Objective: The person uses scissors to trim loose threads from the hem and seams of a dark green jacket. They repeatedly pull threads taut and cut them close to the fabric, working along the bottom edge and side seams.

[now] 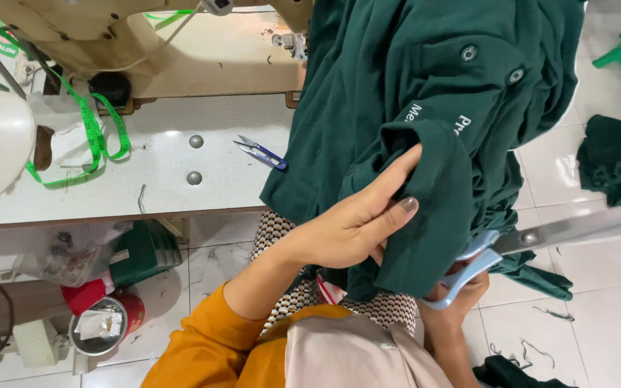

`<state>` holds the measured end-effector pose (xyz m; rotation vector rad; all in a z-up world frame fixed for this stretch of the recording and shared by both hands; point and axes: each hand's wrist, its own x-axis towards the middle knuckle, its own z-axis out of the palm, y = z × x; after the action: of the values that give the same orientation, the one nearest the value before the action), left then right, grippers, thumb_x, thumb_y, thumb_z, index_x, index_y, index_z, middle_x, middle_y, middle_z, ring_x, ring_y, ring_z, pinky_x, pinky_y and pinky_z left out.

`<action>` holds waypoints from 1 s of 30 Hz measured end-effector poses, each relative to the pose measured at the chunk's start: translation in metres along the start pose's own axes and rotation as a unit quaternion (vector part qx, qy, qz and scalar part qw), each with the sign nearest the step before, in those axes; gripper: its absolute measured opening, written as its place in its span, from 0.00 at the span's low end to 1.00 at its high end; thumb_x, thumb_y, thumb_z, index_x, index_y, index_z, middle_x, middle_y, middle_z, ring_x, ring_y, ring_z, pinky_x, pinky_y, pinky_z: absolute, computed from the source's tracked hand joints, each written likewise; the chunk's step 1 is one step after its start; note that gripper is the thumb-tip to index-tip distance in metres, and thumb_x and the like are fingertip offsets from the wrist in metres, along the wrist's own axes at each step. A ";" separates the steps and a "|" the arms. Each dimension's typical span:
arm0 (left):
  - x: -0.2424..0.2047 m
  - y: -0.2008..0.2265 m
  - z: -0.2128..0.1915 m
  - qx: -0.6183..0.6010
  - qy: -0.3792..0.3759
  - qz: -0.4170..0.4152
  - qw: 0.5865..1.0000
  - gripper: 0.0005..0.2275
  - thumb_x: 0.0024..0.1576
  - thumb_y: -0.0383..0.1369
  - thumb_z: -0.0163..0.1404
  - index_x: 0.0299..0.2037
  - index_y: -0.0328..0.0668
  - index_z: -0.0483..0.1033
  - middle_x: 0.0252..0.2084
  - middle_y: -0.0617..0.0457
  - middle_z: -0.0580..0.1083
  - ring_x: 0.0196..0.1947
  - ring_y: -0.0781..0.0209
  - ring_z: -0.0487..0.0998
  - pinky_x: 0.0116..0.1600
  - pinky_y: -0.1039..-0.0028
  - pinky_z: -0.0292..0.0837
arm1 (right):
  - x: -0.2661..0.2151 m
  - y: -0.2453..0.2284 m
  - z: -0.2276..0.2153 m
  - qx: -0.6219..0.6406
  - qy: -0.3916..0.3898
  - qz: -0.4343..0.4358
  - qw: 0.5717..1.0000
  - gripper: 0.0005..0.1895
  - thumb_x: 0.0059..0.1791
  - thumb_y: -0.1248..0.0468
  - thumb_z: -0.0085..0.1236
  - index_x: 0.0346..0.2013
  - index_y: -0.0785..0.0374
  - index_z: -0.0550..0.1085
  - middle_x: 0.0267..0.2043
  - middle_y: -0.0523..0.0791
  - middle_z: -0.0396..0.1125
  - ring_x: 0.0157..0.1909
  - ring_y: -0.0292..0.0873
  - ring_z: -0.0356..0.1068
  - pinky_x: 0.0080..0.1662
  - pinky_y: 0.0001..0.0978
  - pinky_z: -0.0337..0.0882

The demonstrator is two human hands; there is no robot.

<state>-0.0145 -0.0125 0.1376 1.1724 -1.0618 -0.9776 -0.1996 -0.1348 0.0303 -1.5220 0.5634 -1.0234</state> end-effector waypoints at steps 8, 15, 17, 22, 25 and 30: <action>0.017 -0.036 -0.012 0.085 0.119 0.023 0.989 0.28 0.69 0.41 0.30 0.77 0.38 0.40 0.79 0.49 0.52 0.78 0.57 0.52 0.79 0.68 0.45 | -0.002 -0.004 0.020 0.133 -0.089 0.093 0.983 0.24 0.42 0.59 0.69 0.43 0.66 0.67 0.36 0.56 0.70 0.30 0.52 0.77 0.31 0.37 0.80; 0.018 -0.032 -0.008 0.111 0.141 0.067 0.982 0.25 0.71 0.40 0.29 0.74 0.32 0.50 0.74 0.46 0.60 0.75 0.56 0.59 0.78 0.68 0.51 | -0.008 -0.023 0.031 0.012 0.010 0.147 0.989 0.16 0.40 0.73 0.67 0.35 0.59 0.70 0.32 0.47 0.72 0.26 0.36 0.69 0.35 0.28 0.74; 0.020 -0.030 -0.009 0.088 0.147 0.095 0.981 0.22 0.72 0.37 0.29 0.73 0.33 0.52 0.74 0.47 0.61 0.75 0.54 0.62 0.79 0.68 0.54 | -0.013 -0.024 0.024 0.030 -0.041 0.173 0.984 0.16 0.38 0.75 0.66 0.33 0.63 0.68 0.31 0.52 0.68 0.30 0.43 0.71 0.36 0.36 0.78; 0.010 -0.032 -0.004 0.099 0.162 0.015 0.982 0.25 0.69 0.41 0.33 0.72 0.34 0.52 0.52 0.53 0.68 0.49 0.63 0.66 0.57 0.73 0.63 | -0.017 -0.012 0.017 0.011 -0.046 0.138 0.989 0.15 0.39 0.74 0.66 0.34 0.64 0.68 0.30 0.52 0.69 0.28 0.43 0.71 0.35 0.35 0.79; -0.002 -0.022 -0.002 0.069 0.141 -0.022 0.987 0.26 0.67 0.42 0.35 0.72 0.39 0.47 0.29 0.59 0.65 0.26 0.71 0.62 0.36 0.77 0.63 | -0.016 -0.009 0.010 0.024 -0.044 0.145 0.988 0.15 0.41 0.69 0.66 0.37 0.65 0.68 0.32 0.54 0.72 0.27 0.44 0.73 0.36 0.35 0.80; -0.014 -0.024 0.005 0.039 0.141 -0.001 0.989 0.24 0.69 0.40 0.36 0.72 0.39 0.48 0.24 0.63 0.57 0.24 0.72 0.56 0.33 0.79 0.55 | -0.016 -0.028 0.011 -0.034 -0.029 0.088 0.995 0.14 0.45 0.66 0.64 0.37 0.67 0.66 0.34 0.58 0.73 0.29 0.46 0.75 0.37 0.31 0.80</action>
<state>-0.0238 -0.0029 0.1121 1.3319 -0.8777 -0.7512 -0.2034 -0.1091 0.0529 -1.5274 0.6829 -0.8298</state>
